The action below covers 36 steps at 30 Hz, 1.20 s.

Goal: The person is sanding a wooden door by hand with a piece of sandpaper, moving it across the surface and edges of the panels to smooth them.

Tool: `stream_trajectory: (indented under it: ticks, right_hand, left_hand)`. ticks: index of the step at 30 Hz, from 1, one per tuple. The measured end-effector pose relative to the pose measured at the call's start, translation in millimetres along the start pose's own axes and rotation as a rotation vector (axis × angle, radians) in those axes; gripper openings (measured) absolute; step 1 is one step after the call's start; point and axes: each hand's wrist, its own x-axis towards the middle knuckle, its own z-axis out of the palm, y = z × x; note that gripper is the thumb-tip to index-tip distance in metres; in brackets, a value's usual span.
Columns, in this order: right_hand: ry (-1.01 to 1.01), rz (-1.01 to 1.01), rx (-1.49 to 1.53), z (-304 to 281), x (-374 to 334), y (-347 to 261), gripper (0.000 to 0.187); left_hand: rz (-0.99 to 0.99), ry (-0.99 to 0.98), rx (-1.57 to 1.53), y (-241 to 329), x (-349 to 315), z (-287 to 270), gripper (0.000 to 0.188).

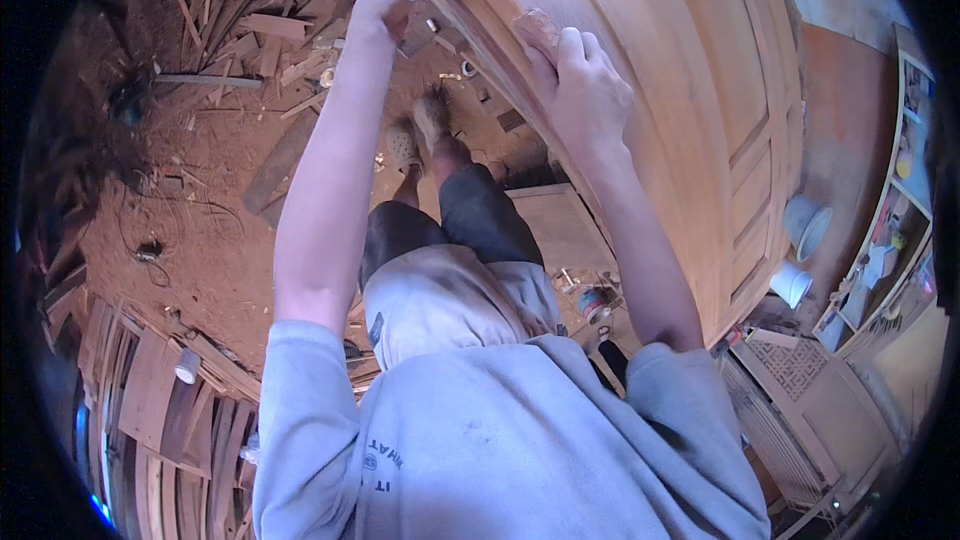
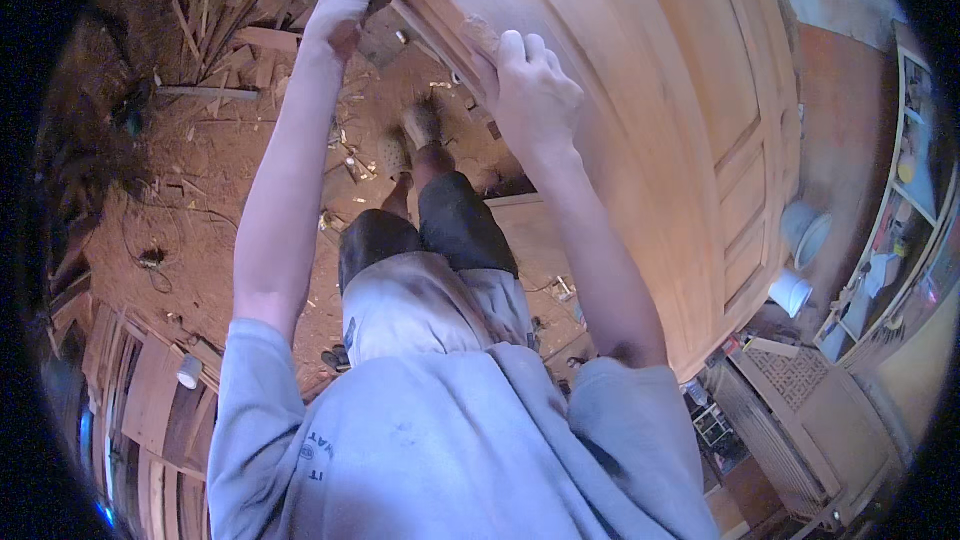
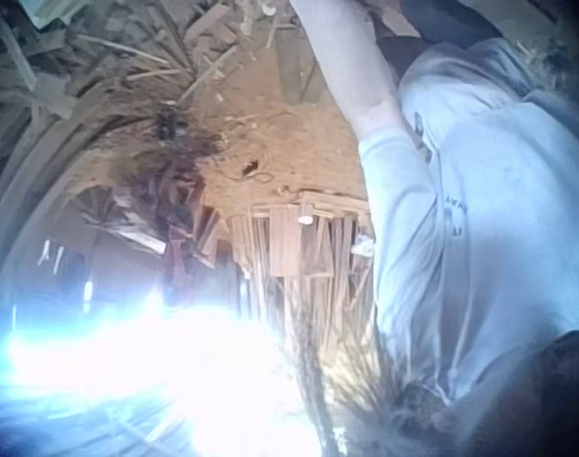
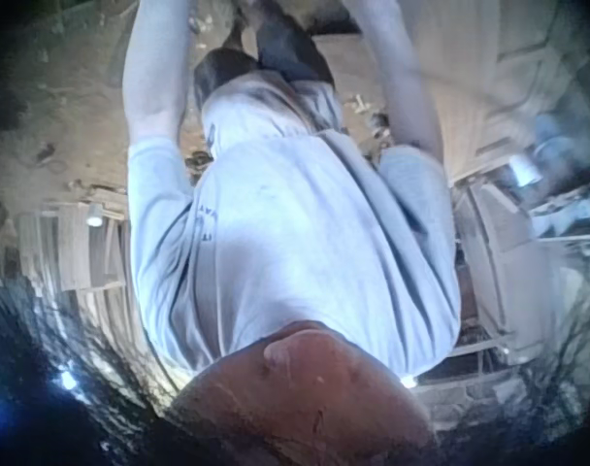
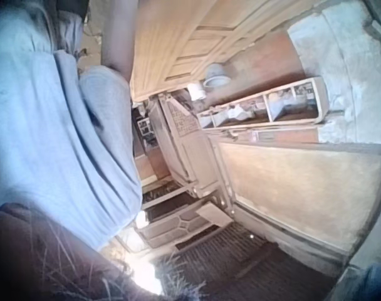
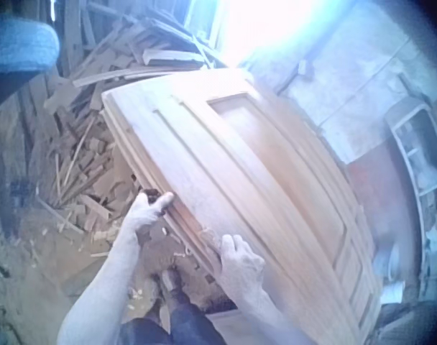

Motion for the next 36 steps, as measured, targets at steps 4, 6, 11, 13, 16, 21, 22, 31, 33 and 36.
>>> stream_trajectory:
  ticks: [4, 6, 11, 13, 16, 21, 22, 31, 33, 36]
  right_hand:
    - [-0.021, -0.065, 0.078, -12.1, -67.0, 42.1, 0.017]
    - [-0.064, -0.016, 0.072, -23.9, -91.4, 50.3, 0.017]
    - [0.067, -0.083, -0.016, 9.5, 24.2, -14.9, 0.020]
    - [0.031, -0.018, -0.082, 10.7, 48.3, -30.0, 0.026]
    - [0.030, -0.073, -0.061, 12.4, 36.6, -15.8, 0.028]
    - [-0.054, 0.018, 0.065, -6.3, -57.0, 40.6, 0.019]
    - [-0.081, 0.071, 0.042, -10.5, -51.9, 31.1, 0.019]
    - [0.049, -0.058, 0.081, 16.6, 75.0, -41.8, 0.017]
    - [0.005, -0.119, -0.031, -2.2, 11.0, -9.4, 0.018]
    - [-0.075, 0.025, 0.071, -5.4, -40.5, 35.7, 0.013]
  left_hand:
    - [-0.085, -0.047, -0.015, 10.9, -8.5, -1.2, 0.049]
    - [-0.076, -0.003, -0.083, 20.2, -17.0, 10.6, 0.052]
    - [-0.085, 0.026, -0.106, 20.3, -12.6, 5.3, 0.056]
    - [-0.128, -0.024, -0.081, 29.9, -16.9, 1.5, 0.057]
    - [-0.189, -0.043, -0.194, 40.9, -13.5, -6.5, 0.059]
    - [-0.042, 0.187, -0.048, 31.2, 14.7, -12.5, 0.063]
    - [0.008, 0.232, -0.002, 27.5, 25.9, -14.0, 0.064]
    - [-0.072, 0.133, 0.127, 28.9, 38.6, -17.6, 0.070]
    - [-0.054, 0.252, 0.158, 30.7, 35.3, -15.8, 0.067]
    - [-0.095, 0.150, 0.252, 42.7, 37.3, -15.4, 0.065]
